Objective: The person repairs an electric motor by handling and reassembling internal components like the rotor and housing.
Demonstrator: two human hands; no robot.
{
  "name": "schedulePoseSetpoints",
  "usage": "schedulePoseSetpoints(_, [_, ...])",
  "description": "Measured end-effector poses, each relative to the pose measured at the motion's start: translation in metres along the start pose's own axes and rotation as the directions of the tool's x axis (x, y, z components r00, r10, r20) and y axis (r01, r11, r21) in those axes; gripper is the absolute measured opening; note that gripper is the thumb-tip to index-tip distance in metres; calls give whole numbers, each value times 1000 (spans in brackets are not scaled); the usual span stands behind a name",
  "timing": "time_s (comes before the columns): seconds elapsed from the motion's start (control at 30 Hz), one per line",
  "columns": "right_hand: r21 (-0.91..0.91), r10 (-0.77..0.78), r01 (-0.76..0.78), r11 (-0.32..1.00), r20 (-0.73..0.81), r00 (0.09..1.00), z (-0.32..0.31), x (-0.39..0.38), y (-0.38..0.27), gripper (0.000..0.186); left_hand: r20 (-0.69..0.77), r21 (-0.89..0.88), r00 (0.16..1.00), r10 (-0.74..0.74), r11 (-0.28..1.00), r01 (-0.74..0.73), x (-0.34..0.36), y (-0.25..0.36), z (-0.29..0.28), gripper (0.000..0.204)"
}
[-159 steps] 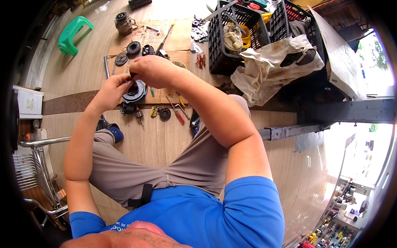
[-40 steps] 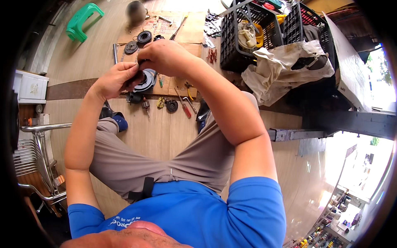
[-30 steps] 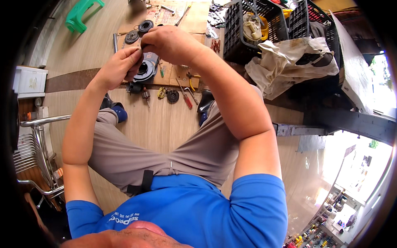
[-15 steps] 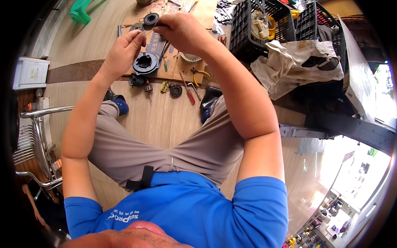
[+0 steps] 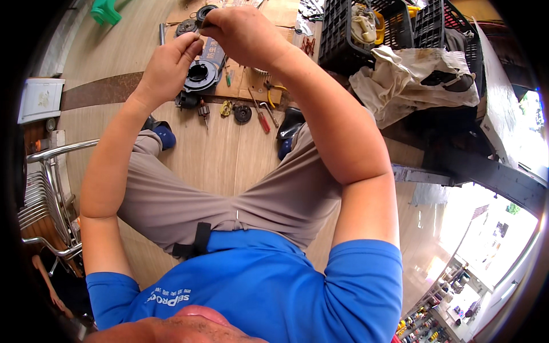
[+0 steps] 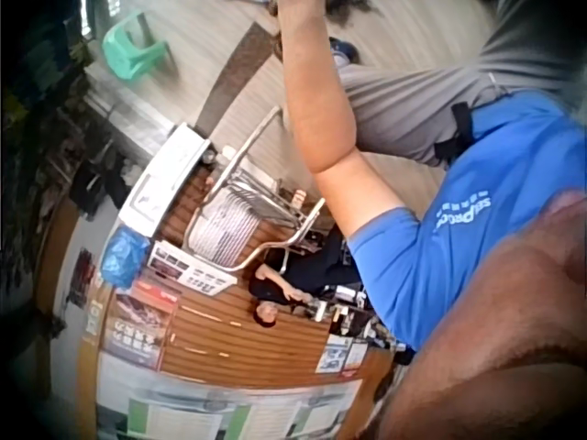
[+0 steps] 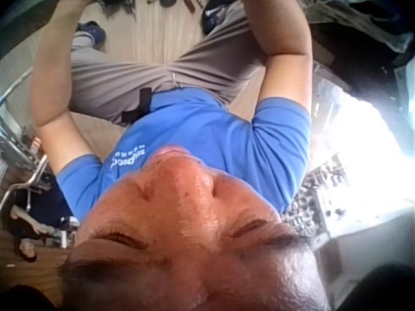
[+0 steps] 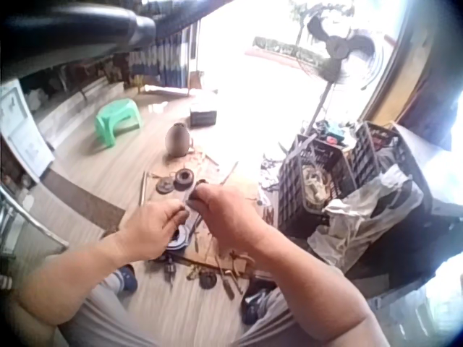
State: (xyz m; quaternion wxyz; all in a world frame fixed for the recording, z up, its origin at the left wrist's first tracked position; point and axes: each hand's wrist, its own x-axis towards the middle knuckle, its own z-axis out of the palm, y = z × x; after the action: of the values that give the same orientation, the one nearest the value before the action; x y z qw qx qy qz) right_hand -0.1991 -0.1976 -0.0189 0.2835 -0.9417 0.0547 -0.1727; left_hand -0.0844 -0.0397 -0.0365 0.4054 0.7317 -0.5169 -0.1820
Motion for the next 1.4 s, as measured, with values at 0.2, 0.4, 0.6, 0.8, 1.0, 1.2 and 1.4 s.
schedulePoseSetpoints(0.2, [139,7,1,990,-61,998,-2,-1,-8,15,-113,128,989,95,989,-80,0,-3,0,20])
schedulePoseSetpoints(0.4, [499,171,-121,858,-56,984,5,-1,-14,16,-104,-333,983,-149,937,107,7,-10,-14,24])
schedulePoseSetpoints(0.6, [759,261,-166,629,-5,965,35,-3,-14,23,-259,-632,930,-262,774,42,11,2,-6,26])
schedulePoseSetpoints(0.8, [862,331,-259,436,114,937,60,-2,-28,24,-154,-868,921,-358,494,47,18,1,-15,29])
schedulePoseSetpoints(1.0, [856,306,-342,388,231,924,71,-4,-34,28,-97,-987,868,-487,157,-22,30,23,-20,24])
schedulePoseSetpoints(1.2, [867,283,-360,344,270,920,65,-4,-39,23,-79,-882,957,-280,466,64,30,15,-23,24])
schedulePoseSetpoints(1.4, [853,292,-368,371,270,918,67,-6,-47,26,-363,-609,864,-348,791,63,30,25,-19,31])
